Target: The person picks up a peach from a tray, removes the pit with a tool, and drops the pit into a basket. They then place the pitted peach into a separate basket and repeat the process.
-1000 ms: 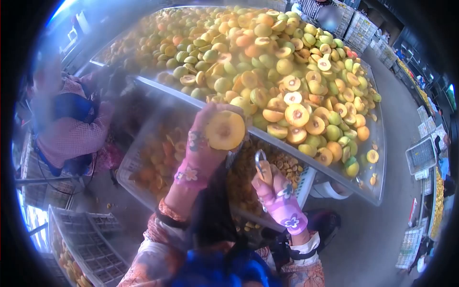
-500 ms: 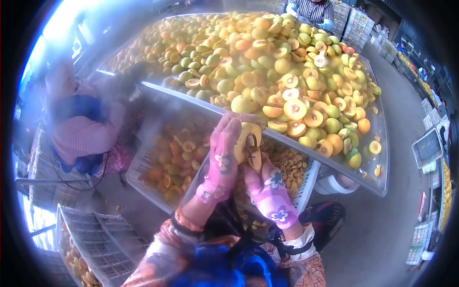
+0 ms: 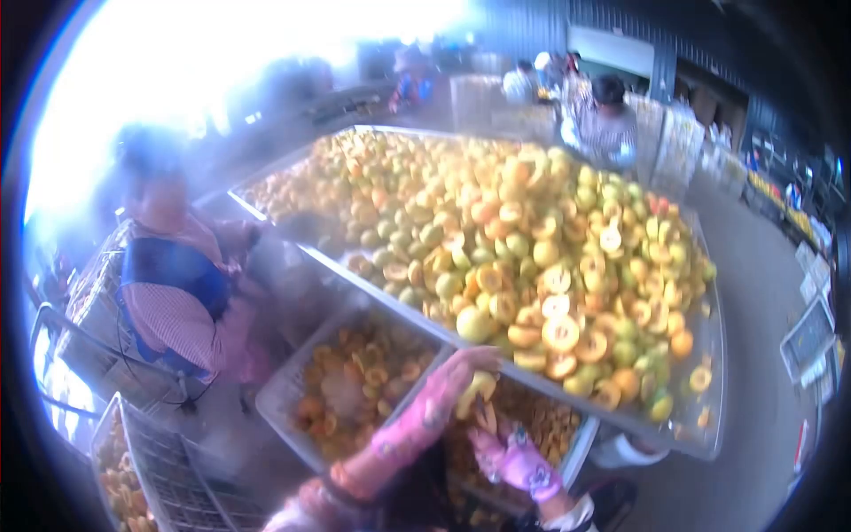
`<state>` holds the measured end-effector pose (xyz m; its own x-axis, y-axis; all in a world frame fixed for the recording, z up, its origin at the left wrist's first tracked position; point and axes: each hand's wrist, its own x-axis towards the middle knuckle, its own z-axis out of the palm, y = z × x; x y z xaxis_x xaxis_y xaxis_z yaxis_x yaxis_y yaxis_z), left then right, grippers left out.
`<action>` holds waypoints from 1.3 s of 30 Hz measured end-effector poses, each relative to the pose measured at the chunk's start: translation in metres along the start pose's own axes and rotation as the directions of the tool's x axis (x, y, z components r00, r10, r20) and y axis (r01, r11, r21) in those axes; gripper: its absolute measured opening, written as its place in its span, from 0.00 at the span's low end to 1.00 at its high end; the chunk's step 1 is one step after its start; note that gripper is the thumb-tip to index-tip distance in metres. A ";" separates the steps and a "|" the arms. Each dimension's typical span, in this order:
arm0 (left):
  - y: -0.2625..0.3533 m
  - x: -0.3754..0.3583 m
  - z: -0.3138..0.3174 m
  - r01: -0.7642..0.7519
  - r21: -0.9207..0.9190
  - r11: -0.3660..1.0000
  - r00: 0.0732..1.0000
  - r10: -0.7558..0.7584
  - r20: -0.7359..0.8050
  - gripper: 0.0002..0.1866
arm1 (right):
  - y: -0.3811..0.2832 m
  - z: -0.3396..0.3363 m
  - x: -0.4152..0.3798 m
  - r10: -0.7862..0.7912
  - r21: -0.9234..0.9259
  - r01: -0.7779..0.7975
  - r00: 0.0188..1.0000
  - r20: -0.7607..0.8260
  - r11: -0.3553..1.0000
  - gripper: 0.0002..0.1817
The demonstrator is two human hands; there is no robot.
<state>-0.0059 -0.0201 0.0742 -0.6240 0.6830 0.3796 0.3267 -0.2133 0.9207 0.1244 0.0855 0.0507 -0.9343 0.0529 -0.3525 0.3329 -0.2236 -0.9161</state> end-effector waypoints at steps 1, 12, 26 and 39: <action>0.001 -0.005 0.010 -0.052 -0.327 0.944 0.989 0.002 -0.151 0.23 | 0.007 0.000 0.005 -0.024 0.127 0.019 0.999 0.041 0.992 0.23; -0.013 -0.011 0.015 0.270 -0.258 0.928 0.955 -0.293 -0.055 0.13 | 0.044 0.002 -0.008 -0.401 -0.482 0.363 0.916 0.025 0.798 0.15; -0.035 -0.004 -0.026 0.371 0.036 0.928 0.880 -0.363 0.305 0.22 | 0.019 0.023 0.004 0.176 0.381 -0.303 0.926 0.334 0.874 0.15; -0.089 -0.015 -0.063 0.103 -0.468 0.878 0.872 -0.306 -0.382 0.23 | 0.071 -0.015 0.004 -0.197 0.828 -0.151 0.934 0.298 0.540 0.13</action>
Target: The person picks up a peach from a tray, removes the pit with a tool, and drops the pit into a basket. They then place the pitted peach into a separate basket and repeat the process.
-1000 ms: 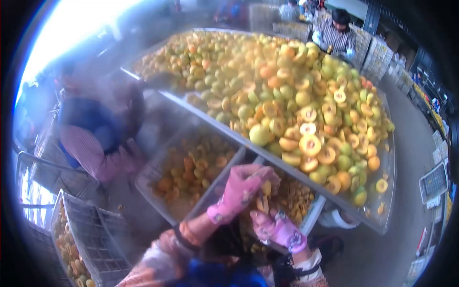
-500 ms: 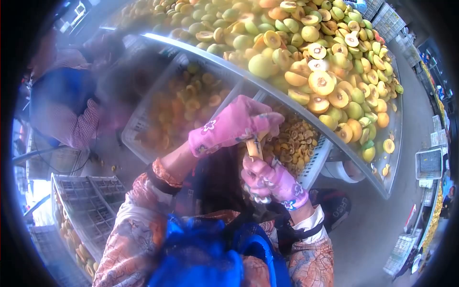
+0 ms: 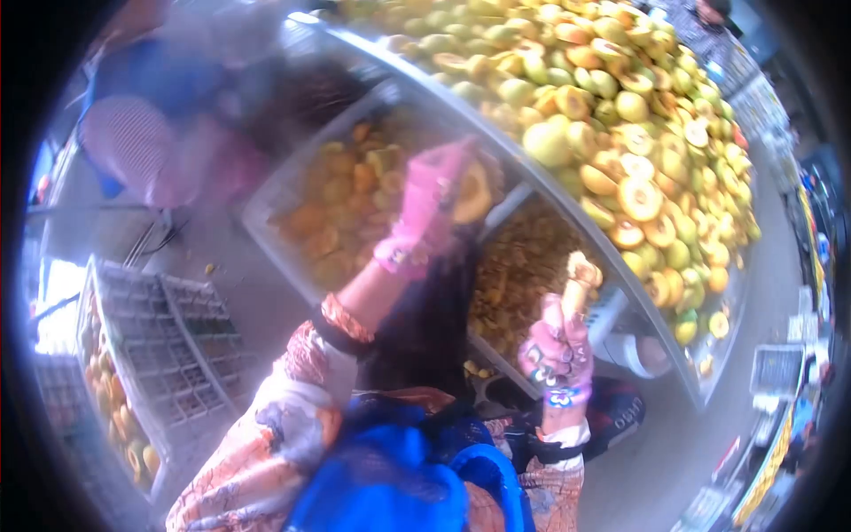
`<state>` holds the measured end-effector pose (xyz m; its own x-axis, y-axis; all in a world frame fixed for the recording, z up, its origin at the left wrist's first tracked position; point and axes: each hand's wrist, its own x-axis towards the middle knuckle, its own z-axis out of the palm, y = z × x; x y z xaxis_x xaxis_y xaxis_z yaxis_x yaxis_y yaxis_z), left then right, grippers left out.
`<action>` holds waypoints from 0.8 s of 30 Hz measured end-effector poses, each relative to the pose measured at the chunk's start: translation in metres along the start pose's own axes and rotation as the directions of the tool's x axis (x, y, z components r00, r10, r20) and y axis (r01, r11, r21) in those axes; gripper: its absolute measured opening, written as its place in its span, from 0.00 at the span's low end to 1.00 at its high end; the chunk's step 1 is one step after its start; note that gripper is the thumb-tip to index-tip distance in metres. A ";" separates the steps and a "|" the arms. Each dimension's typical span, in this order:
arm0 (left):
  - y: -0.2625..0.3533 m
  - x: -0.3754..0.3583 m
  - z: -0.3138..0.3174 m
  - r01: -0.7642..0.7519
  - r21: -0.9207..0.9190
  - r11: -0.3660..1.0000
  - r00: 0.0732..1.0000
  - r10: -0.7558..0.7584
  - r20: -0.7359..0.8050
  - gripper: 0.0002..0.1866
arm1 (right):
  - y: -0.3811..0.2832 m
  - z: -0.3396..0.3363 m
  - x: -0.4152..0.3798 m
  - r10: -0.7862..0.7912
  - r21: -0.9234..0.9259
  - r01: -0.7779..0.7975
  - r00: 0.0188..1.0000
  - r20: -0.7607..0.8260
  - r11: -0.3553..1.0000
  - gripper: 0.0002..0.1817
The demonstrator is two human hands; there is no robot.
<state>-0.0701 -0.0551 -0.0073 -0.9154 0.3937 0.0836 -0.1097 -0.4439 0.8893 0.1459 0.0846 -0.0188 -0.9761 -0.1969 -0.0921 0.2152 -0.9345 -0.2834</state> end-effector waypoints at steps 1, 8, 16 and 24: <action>0.007 0.012 -0.032 -0.008 0.148 0.989 0.994 0.023 -0.102 0.22 | -0.005 -0.016 -0.007 -0.091 -0.376 -0.040 0.942 -0.323 0.926 0.13; 0.012 0.030 -0.155 0.027 0.997 0.079 0.932 0.360 -0.053 0.23 | 0.034 -0.066 -0.002 -0.650 -0.614 -0.606 0.735 -0.191 -0.505 0.18; 0.003 0.071 0.039 -0.446 0.889 0.100 0.857 0.333 0.393 0.32 | 0.031 -0.056 0.004 -0.577 -0.655 -0.584 0.772 -0.266 -0.480 0.20; 0.007 0.087 0.056 -0.024 0.327 0.945 0.876 -0.138 0.462 0.29 | 0.034 -0.063 -0.008 -0.483 -0.914 -0.393 0.784 -0.389 0.098 0.20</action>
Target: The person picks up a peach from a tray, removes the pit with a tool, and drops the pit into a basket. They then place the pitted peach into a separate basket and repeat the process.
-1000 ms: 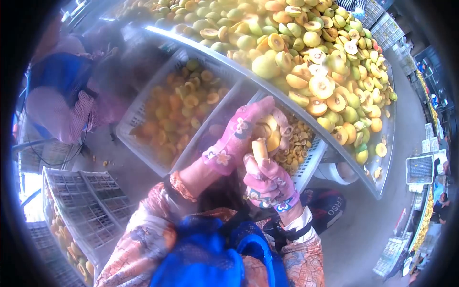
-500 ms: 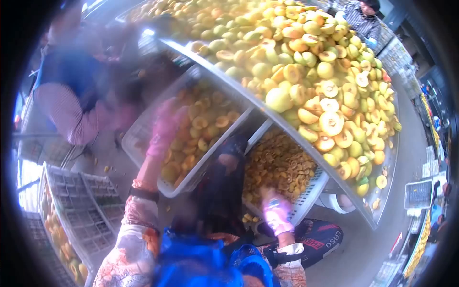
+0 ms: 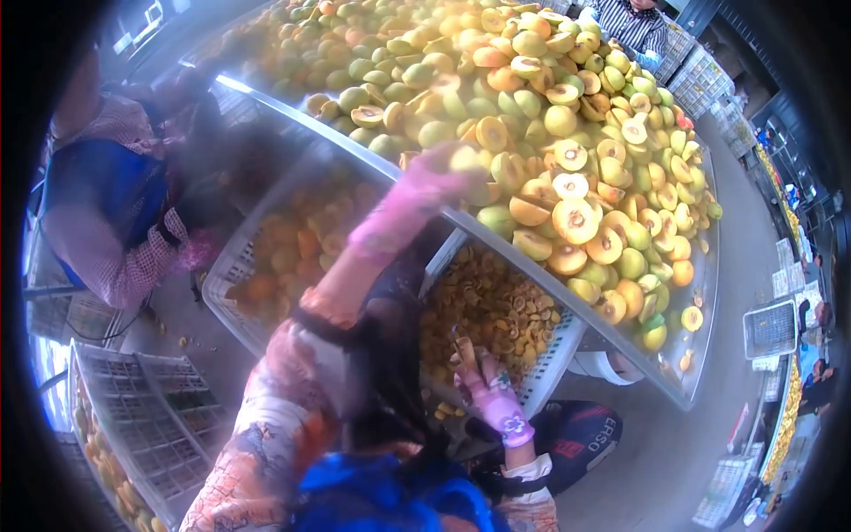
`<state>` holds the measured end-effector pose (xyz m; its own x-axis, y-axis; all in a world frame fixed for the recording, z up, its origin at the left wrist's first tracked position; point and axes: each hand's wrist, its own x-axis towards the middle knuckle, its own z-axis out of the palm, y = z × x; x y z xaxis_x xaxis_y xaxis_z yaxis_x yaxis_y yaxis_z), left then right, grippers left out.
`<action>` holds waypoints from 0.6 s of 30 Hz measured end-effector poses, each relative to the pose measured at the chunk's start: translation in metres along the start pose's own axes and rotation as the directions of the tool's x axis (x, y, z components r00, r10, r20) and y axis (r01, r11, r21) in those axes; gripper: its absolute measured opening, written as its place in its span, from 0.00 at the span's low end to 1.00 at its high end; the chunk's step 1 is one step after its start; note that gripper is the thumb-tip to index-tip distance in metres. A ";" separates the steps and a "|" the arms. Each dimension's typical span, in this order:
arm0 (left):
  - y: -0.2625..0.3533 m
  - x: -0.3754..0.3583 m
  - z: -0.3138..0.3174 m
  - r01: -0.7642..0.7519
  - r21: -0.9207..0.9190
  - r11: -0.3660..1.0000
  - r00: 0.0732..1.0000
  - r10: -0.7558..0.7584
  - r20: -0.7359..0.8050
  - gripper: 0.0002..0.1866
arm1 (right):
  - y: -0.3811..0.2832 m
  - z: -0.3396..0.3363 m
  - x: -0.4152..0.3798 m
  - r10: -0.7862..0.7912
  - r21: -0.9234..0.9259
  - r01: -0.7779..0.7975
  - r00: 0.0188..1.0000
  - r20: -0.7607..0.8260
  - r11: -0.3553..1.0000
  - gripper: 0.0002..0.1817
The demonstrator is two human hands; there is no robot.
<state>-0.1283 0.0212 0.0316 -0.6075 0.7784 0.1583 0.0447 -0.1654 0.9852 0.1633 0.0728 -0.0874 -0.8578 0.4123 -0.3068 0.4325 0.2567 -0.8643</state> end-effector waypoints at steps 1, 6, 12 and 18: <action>0.018 -0.018 0.003 -0.064 -0.098 0.993 0.998 0.065 0.000 0.30 | -0.012 -0.012 -0.002 -0.057 0.018 0.055 0.983 0.177 0.998 0.25; 0.052 -0.094 0.016 -0.125 -0.726 0.676 0.977 -0.044 -0.209 0.33 | -0.078 -0.016 -0.010 -0.077 0.191 0.068 0.996 0.040 0.979 0.20; 0.055 -0.137 0.026 -0.153 -0.479 0.864 0.950 -0.005 -0.312 0.32 | -0.141 -0.012 -0.035 -0.222 0.051 0.223 0.975 -0.009 0.974 0.13; 0.050 -0.152 0.034 -0.216 -0.218 0.952 0.916 0.120 -0.383 0.32 | -0.168 0.011 -0.043 -0.461 -0.299 0.394 0.863 -0.204 0.869 0.18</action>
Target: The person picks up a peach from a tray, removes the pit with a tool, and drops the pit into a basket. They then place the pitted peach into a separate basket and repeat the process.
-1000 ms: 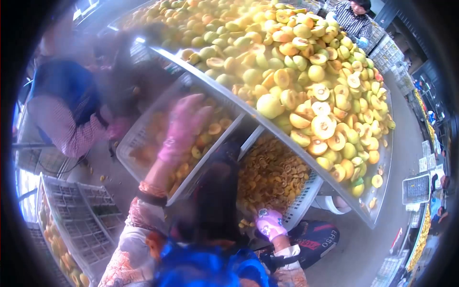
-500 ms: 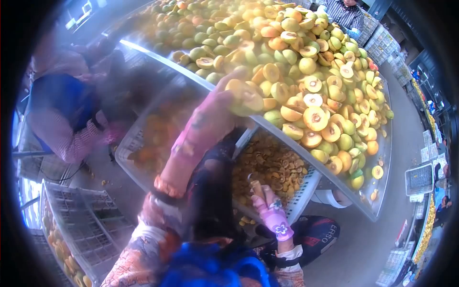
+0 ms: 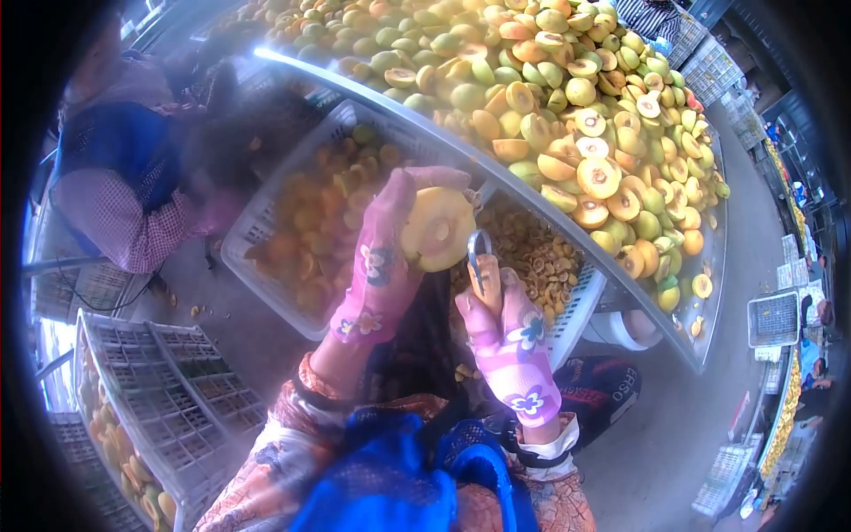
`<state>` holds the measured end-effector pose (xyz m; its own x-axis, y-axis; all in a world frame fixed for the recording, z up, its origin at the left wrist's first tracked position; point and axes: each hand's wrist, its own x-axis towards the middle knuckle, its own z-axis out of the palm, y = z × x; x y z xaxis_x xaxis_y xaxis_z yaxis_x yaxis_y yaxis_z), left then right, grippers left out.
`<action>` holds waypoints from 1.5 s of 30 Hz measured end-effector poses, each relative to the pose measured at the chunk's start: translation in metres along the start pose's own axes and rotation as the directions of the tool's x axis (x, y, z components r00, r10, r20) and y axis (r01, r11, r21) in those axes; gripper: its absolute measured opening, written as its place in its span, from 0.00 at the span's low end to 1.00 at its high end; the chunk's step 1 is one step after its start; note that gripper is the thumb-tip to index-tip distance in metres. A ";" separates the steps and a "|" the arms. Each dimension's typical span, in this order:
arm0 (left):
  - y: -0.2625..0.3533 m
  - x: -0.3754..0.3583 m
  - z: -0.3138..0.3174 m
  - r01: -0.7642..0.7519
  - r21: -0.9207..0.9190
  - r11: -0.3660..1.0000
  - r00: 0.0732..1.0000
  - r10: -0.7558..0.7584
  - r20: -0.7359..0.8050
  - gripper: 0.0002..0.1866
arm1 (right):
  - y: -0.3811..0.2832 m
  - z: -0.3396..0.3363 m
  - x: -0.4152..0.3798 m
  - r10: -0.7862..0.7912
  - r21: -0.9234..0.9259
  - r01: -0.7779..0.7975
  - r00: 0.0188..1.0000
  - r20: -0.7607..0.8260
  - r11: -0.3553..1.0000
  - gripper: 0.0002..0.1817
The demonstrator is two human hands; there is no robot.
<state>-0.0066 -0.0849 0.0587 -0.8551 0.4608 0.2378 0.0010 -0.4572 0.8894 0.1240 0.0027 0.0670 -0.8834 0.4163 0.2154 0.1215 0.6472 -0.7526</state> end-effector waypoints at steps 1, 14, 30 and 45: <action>0.003 -0.002 0.002 0.002 0.096 0.995 1.000 0.000 -0.015 0.28 | -0.003 0.001 0.000 0.031 -0.059 -0.031 0.999 0.011 0.998 0.23; -0.012 -0.021 -0.002 -0.119 0.155 0.981 0.991 0.109 0.072 0.26 | 0.017 0.013 -0.012 -0.084 0.031 0.082 0.991 0.100 0.996 0.18; 0.000 -0.018 0.023 0.152 0.121 0.981 0.980 -0.166 0.113 0.14 | 0.055 -0.014 0.011 -0.028 0.066 -0.005 0.870 0.492 0.998 0.20; -0.017 -0.012 0.031 0.017 0.413 0.911 0.983 -0.091 0.160 0.21 | 0.066 0.005 0.001 0.003 0.331 -0.116 0.947 0.322 0.937 0.24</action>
<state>0.0195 -0.0589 0.0529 -0.7578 0.6159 0.2156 0.2005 -0.0946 0.9751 0.1291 0.0428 0.0141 -0.9817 0.1902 0.0008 0.0664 0.3467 -0.9356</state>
